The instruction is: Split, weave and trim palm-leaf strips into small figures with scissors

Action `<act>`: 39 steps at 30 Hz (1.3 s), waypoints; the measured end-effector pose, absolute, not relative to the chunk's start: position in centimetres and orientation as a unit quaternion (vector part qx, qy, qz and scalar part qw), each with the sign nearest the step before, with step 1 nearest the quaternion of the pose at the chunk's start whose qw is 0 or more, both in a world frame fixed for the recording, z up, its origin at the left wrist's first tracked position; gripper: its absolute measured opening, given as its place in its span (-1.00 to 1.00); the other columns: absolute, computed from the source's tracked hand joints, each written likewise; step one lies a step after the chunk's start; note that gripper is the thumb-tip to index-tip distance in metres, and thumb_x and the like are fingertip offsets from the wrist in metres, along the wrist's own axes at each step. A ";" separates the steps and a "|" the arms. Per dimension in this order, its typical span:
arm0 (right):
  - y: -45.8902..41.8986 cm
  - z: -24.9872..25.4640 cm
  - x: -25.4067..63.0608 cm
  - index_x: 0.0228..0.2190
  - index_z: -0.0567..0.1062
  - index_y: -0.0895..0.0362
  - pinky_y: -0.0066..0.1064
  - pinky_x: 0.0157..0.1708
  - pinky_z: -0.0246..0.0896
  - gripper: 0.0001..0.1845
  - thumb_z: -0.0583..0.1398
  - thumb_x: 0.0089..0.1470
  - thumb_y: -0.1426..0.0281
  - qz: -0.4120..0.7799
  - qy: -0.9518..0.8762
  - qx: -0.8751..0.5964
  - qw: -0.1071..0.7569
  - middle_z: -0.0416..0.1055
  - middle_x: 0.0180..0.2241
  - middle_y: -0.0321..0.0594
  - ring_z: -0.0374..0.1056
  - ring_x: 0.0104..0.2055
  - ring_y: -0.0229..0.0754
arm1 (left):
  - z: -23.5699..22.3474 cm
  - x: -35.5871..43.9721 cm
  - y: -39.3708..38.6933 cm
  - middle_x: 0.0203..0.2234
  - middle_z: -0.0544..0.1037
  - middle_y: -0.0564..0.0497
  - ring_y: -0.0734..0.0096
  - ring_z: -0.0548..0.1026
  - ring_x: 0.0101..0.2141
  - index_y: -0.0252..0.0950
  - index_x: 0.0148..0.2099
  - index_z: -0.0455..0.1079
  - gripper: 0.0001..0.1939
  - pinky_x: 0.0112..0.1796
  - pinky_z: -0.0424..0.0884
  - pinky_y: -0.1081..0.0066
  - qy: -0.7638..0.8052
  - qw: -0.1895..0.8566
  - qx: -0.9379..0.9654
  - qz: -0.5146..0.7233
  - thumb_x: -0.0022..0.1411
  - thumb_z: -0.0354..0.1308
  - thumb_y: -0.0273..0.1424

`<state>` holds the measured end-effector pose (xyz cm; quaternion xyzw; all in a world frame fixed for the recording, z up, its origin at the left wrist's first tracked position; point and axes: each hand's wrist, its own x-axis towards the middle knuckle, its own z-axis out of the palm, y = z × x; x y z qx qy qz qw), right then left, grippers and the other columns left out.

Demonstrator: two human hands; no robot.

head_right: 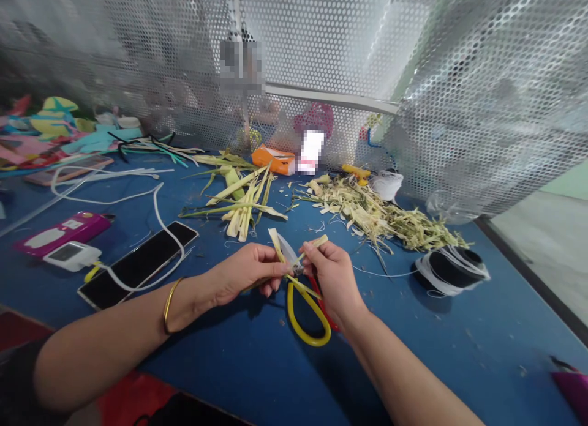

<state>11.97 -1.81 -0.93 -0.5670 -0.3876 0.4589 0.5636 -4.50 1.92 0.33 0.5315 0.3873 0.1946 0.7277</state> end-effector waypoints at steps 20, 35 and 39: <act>-3.7 -1.5 11.1 -0.39 0.43 0.17 -0.30 -0.27 0.10 -0.69 -0.06 0.25 0.56 -0.180 -0.882 -0.359 0.247 0.41 -0.49 -0.21 0.26 -0.44 -0.18 | -0.2 -4.2 2.2 -0.45 0.59 -0.08 0.45 0.50 -0.39 -0.43 -0.37 0.53 -0.87 -0.25 0.39 0.43 0.357 0.776 0.404 0.327 -0.05 0.34 -0.49; -4.3 -1.1 10.3 -0.19 0.42 0.19 -0.24 -0.11 0.16 -0.75 -0.04 0.25 0.55 -0.151 -0.892 -0.319 0.282 0.47 -0.41 -0.17 0.36 -0.33 -0.16 | 0.0 -4.3 2.3 -0.54 0.52 0.02 0.55 0.44 -0.49 -0.41 -0.35 0.49 -0.83 -0.37 0.33 0.50 0.362 0.789 0.381 0.318 -0.08 0.34 -0.52; -3.7 -0.7 11.4 -0.10 0.40 0.14 -0.18 -0.14 0.13 -0.79 0.12 0.22 0.39 -0.197 -0.791 -0.482 0.321 0.49 -0.26 -0.07 0.37 -0.21 -0.04 | 0.7 -4.7 2.8 -0.54 0.48 0.04 0.54 0.43 -0.51 -0.39 -0.26 0.49 -0.83 -0.37 0.35 0.46 0.376 0.774 0.390 0.328 0.06 0.27 -0.44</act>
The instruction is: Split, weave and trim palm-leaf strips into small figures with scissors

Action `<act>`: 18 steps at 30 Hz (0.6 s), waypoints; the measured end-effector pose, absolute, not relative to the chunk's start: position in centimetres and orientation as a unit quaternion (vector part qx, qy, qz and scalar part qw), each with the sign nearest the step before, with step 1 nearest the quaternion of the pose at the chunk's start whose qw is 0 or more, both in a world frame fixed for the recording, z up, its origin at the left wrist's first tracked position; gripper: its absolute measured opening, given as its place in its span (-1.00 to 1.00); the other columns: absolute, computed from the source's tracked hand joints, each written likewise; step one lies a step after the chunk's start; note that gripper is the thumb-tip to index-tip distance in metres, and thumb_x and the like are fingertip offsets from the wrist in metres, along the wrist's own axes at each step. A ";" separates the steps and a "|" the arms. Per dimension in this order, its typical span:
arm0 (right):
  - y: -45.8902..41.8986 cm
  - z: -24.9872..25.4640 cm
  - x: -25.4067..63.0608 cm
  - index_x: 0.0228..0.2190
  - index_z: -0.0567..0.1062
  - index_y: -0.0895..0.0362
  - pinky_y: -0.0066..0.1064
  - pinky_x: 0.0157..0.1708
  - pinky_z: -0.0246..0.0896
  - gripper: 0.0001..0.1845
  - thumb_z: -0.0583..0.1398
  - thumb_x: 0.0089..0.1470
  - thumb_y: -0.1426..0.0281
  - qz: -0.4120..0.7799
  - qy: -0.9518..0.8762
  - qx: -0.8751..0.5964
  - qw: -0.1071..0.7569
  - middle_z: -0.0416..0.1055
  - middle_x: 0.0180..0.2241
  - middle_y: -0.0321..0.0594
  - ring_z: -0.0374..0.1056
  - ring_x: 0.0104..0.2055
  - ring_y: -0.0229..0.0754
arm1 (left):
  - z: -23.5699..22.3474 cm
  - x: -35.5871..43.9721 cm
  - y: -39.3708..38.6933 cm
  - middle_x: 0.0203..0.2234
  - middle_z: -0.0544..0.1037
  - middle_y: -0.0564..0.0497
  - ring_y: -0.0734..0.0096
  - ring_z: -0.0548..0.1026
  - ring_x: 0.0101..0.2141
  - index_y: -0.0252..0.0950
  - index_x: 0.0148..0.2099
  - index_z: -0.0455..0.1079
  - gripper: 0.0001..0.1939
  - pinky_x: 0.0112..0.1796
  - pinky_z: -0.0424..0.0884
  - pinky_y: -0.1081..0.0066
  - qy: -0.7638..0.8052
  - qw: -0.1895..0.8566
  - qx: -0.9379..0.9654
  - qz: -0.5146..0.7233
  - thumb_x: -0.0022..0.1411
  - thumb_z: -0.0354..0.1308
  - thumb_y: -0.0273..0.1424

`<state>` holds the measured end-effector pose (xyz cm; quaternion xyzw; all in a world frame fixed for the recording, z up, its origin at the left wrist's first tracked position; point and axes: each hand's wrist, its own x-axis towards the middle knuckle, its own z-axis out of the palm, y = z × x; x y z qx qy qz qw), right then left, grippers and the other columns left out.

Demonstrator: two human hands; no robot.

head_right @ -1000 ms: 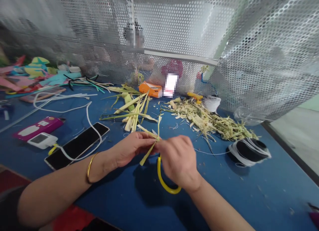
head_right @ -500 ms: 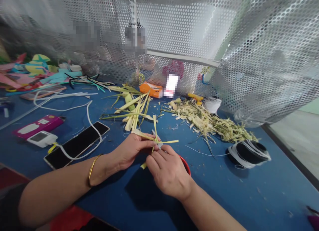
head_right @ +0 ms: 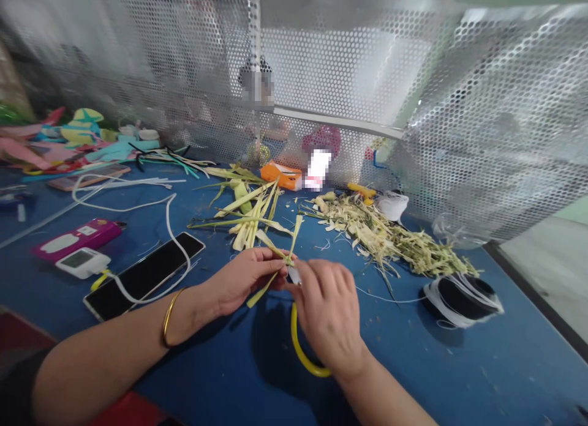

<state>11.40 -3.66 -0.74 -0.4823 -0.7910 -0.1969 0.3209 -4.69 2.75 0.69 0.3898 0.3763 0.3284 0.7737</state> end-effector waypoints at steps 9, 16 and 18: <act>-3.2 -1.2 11.1 -0.53 0.29 0.11 -0.30 -0.28 0.00 -0.69 -0.01 0.26 0.50 -0.144 -0.808 -0.507 0.262 0.29 -0.61 -0.32 0.17 -0.54 -0.24 | 0.0 -4.4 2.8 -0.59 0.41 0.09 0.59 0.31 -0.57 -0.38 -0.37 0.49 -0.80 -0.47 0.25 0.48 0.436 0.656 0.533 0.308 0.08 0.26 -0.30; -3.8 -1.7 10.0 -0.53 0.31 0.13 -0.30 -0.32 -0.01 -0.69 -0.04 0.17 0.61 -0.109 -0.838 -0.461 0.271 0.27 -0.57 -0.26 0.11 -0.51 -0.21 | -0.5 -4.2 2.7 -0.65 0.36 0.11 0.56 0.31 -0.60 -0.36 -0.45 0.45 -0.80 -0.51 0.23 0.49 0.443 0.606 0.583 0.311 0.08 0.21 -0.31; -3.9 -1.4 9.9 -0.53 0.33 0.13 -0.29 -0.31 0.00 -0.68 -0.05 0.20 0.58 -0.100 -0.839 -0.462 0.270 0.26 -0.58 -0.26 0.11 -0.51 -0.21 | -0.4 -4.3 2.7 -0.66 0.36 0.11 0.56 0.29 -0.61 -0.36 -0.44 0.46 -0.80 -0.53 0.20 0.50 0.435 0.613 0.584 0.307 0.08 0.20 -0.31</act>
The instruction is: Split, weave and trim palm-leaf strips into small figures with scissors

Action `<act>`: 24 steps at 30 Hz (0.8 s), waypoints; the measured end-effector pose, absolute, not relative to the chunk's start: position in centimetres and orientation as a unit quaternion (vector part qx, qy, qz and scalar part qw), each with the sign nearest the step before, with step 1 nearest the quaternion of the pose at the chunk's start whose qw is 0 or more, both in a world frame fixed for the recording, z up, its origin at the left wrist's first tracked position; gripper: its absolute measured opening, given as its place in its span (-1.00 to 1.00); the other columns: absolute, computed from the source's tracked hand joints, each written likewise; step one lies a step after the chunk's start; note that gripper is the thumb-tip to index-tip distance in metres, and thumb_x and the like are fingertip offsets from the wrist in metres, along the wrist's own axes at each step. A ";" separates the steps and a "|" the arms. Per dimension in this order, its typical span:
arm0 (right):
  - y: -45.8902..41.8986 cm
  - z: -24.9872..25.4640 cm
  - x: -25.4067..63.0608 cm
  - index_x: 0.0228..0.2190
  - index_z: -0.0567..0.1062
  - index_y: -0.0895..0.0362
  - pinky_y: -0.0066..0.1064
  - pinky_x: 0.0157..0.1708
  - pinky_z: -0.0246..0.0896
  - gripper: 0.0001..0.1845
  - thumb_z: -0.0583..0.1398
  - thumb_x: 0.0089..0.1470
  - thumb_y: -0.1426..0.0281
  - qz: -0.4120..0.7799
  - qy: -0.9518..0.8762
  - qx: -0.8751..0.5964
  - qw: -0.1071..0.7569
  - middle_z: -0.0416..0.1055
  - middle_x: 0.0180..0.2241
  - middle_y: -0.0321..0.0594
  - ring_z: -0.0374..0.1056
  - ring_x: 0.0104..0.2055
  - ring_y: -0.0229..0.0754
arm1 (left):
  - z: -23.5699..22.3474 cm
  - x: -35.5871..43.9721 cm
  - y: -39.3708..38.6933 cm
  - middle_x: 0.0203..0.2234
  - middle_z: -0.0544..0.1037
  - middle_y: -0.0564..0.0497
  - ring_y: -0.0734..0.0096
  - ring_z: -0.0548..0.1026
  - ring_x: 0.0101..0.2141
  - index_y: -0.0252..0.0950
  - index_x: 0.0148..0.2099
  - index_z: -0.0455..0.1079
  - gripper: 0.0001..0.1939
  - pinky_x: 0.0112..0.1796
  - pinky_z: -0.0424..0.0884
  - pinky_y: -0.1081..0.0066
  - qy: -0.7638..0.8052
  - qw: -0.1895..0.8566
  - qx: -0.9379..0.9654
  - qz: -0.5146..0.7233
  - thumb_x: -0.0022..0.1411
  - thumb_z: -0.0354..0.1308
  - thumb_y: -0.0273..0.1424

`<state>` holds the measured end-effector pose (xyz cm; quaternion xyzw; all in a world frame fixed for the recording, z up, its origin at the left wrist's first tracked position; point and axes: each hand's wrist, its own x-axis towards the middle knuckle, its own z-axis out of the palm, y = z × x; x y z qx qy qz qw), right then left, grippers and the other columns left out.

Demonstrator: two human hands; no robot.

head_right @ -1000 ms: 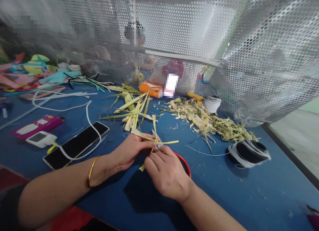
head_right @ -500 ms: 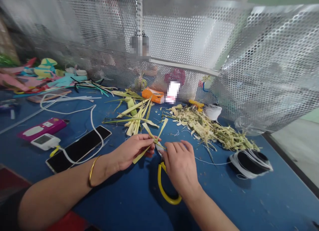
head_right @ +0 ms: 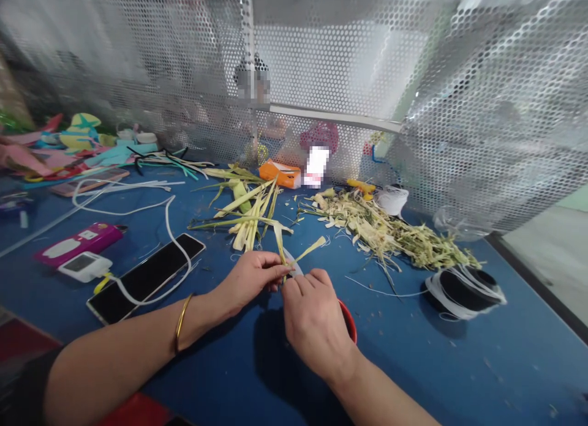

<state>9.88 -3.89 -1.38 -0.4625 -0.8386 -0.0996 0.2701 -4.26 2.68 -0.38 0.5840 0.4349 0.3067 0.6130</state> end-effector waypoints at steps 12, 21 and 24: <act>-3.2 0.9 11.9 -0.42 0.52 0.05 -0.17 -0.11 0.18 -0.83 0.19 0.11 0.25 0.108 -0.696 -0.604 0.373 0.49 -0.32 -0.19 0.38 -0.19 -0.04 | -0.6 -4.6 1.8 -0.57 0.46 0.07 0.46 0.34 -0.50 -0.34 -0.30 0.55 -0.77 -0.44 0.19 0.48 0.374 0.463 0.775 0.213 0.15 0.09 -0.37; -3.0 -0.2 11.4 -0.62 0.36 0.08 -0.29 -0.26 0.21 -0.74 0.15 0.09 0.42 0.148 -0.655 -0.598 0.436 0.42 -0.54 -0.32 0.32 -0.45 -0.21 | -0.6 -4.6 1.7 -0.61 0.42 0.10 0.50 0.33 -0.51 -0.33 -0.47 0.48 -0.73 -0.47 0.12 0.50 0.342 0.382 0.838 0.187 0.19 0.09 -0.32; -2.9 -0.3 11.5 -0.60 0.35 0.08 -0.18 -0.06 0.17 -0.73 0.12 0.13 0.45 0.078 -0.692 -0.577 0.426 0.43 -0.53 -0.33 0.35 -0.42 -0.21 | -0.4 -4.6 1.7 -0.63 0.40 0.10 0.51 0.31 -0.52 -0.34 -0.51 0.46 -0.75 -0.47 0.12 0.49 0.339 0.403 0.832 0.175 0.15 0.12 -0.35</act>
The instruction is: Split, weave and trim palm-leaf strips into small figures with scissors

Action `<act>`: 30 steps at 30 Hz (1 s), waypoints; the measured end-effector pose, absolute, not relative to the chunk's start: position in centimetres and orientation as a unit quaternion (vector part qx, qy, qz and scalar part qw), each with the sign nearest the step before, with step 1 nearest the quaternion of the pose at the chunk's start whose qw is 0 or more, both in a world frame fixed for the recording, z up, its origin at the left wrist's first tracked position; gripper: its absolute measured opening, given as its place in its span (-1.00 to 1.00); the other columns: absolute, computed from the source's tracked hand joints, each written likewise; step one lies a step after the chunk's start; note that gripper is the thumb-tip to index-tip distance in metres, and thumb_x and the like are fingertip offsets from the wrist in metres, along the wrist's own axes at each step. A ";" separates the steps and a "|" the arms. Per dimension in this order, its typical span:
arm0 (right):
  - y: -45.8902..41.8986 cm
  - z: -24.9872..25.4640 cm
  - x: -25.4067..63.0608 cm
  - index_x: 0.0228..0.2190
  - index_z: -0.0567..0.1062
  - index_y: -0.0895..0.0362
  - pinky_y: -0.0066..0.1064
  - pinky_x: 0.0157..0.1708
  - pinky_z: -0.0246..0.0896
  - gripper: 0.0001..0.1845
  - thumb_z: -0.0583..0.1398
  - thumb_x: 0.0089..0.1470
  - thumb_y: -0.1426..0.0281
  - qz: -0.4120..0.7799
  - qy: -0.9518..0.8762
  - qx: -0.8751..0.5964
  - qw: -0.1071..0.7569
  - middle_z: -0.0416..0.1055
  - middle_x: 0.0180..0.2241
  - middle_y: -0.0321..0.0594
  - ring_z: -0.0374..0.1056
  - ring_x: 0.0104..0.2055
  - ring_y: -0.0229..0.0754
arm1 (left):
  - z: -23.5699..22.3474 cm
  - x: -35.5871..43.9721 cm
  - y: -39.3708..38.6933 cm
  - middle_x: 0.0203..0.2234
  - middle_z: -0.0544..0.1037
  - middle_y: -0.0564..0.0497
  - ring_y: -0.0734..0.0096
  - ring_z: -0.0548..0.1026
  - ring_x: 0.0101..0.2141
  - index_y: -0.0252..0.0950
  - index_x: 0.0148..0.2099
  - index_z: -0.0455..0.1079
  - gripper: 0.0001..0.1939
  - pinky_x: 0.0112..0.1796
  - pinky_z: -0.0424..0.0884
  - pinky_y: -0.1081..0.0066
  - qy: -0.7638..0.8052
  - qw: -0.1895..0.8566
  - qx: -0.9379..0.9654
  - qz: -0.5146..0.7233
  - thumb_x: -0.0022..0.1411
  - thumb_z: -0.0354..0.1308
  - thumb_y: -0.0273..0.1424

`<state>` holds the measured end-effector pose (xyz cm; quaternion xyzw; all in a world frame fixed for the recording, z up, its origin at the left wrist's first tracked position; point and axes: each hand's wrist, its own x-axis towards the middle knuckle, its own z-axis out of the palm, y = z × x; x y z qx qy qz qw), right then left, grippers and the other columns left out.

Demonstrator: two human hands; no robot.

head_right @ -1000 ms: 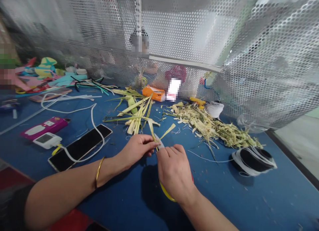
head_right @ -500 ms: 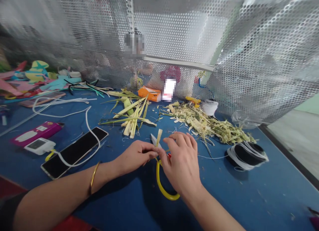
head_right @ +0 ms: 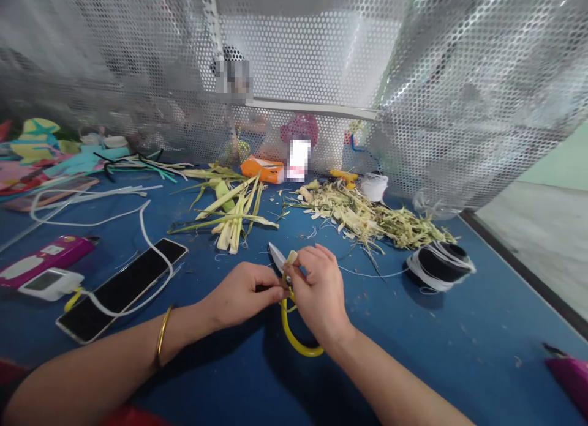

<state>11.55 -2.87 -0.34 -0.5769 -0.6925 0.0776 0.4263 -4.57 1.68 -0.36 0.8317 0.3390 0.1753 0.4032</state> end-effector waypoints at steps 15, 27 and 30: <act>-3.4 0.0 11.7 -0.32 0.44 0.13 -0.11 0.08 0.01 -0.86 0.15 0.20 0.32 -0.127 -0.770 -0.533 0.327 0.49 -0.36 -0.22 0.41 -0.24 -0.12 | -0.3 -4.3 2.9 -0.63 0.40 0.11 0.67 0.30 -0.66 -0.37 -0.40 0.45 -0.79 -0.58 0.19 0.59 0.413 0.734 0.462 0.277 0.12 0.25 -0.29; -3.1 -0.6 11.9 -0.43 0.46 0.11 -0.18 0.08 -0.04 -0.75 0.04 0.21 0.53 -0.140 -0.796 -0.526 0.265 0.40 -0.52 -0.30 0.30 -0.41 -0.21 | -0.3 -4.7 3.5 -0.49 0.55 -0.01 0.60 0.45 -0.61 -0.40 -0.21 0.49 -0.81 -0.51 0.38 0.55 0.360 0.810 0.403 0.229 0.19 0.22 -0.37; -3.3 -0.4 11.8 -0.50 0.40 0.11 -0.20 0.04 -0.02 -0.74 0.04 0.18 0.55 -0.142 -0.802 -0.522 0.252 0.36 -0.56 -0.32 0.26 -0.44 -0.22 | 0.0 -4.3 3.2 -0.54 0.54 0.00 0.59 0.45 -0.62 -0.42 -0.29 0.48 -0.86 -0.49 0.39 0.53 0.390 0.762 0.453 0.247 0.18 0.21 -0.42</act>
